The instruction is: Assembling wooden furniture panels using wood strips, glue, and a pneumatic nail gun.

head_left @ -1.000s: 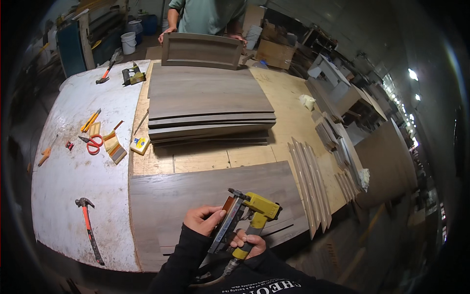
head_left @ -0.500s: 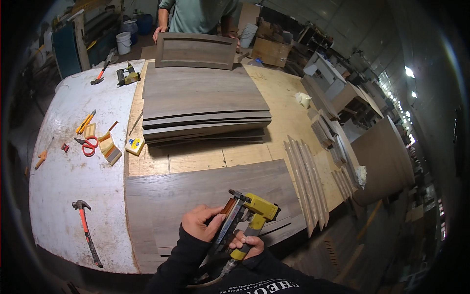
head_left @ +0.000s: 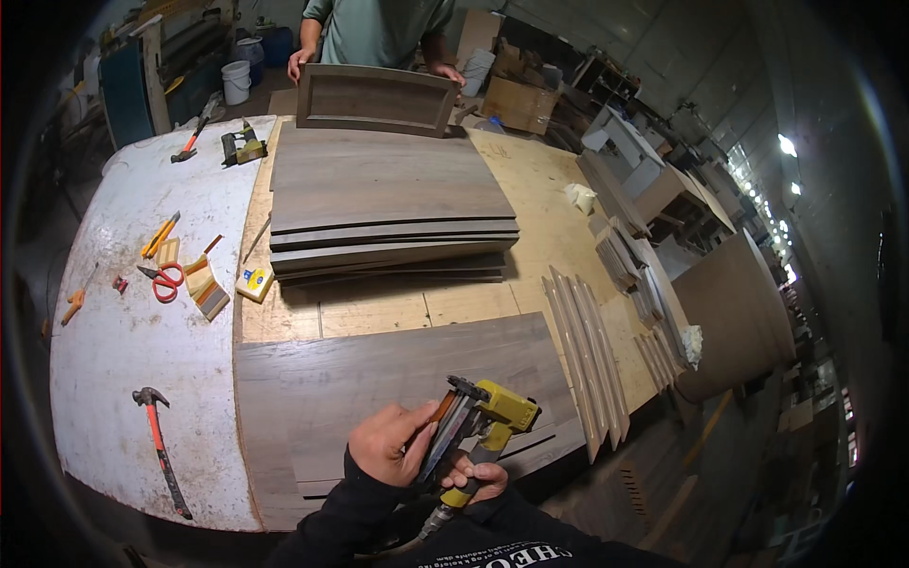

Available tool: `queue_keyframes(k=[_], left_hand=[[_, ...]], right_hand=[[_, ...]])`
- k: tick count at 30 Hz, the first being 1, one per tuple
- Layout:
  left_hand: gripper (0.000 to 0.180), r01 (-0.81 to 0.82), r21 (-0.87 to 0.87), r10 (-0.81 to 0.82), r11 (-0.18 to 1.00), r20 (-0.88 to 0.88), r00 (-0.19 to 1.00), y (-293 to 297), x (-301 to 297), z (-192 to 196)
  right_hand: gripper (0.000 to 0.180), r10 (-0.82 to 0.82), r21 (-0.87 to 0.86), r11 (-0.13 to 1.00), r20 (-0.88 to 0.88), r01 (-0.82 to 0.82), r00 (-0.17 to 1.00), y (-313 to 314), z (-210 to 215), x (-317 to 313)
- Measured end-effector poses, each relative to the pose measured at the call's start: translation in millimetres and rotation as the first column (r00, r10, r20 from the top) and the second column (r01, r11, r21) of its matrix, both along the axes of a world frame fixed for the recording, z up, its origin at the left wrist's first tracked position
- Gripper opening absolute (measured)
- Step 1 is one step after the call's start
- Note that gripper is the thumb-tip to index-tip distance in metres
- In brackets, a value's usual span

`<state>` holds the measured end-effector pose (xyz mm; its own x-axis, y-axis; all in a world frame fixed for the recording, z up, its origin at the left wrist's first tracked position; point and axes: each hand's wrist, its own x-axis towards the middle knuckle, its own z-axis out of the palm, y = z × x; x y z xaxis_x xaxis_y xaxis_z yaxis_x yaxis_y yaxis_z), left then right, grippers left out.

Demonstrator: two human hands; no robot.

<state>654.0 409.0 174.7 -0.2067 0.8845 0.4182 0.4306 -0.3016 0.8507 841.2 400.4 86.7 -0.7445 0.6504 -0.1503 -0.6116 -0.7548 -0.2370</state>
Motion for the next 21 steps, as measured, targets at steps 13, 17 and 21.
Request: queue_keyframes(k=[13,17,21], left_hand=[[0.028,0.022,0.047,-0.018,0.999,-0.095,0.995,-9.4,3.9,12.2],[0.027,-0.010,0.083,0.021,0.997,-0.144,0.989,-8.5,5.4,14.4],[0.030,0.002,0.136,0.024,0.991,-0.190,0.982,-5.7,3.9,12.4]], right_hand=[[0.017,0.018,0.070,0.997,-0.034,-0.016,0.999,3.4,-2.3,0.7],[0.016,0.024,0.057,0.998,-0.002,-0.024,1.000,2.0,1.8,0.8],[0.016,0.055,0.033,0.998,0.009,-0.055,0.998,-1.1,1.0,0.1]])
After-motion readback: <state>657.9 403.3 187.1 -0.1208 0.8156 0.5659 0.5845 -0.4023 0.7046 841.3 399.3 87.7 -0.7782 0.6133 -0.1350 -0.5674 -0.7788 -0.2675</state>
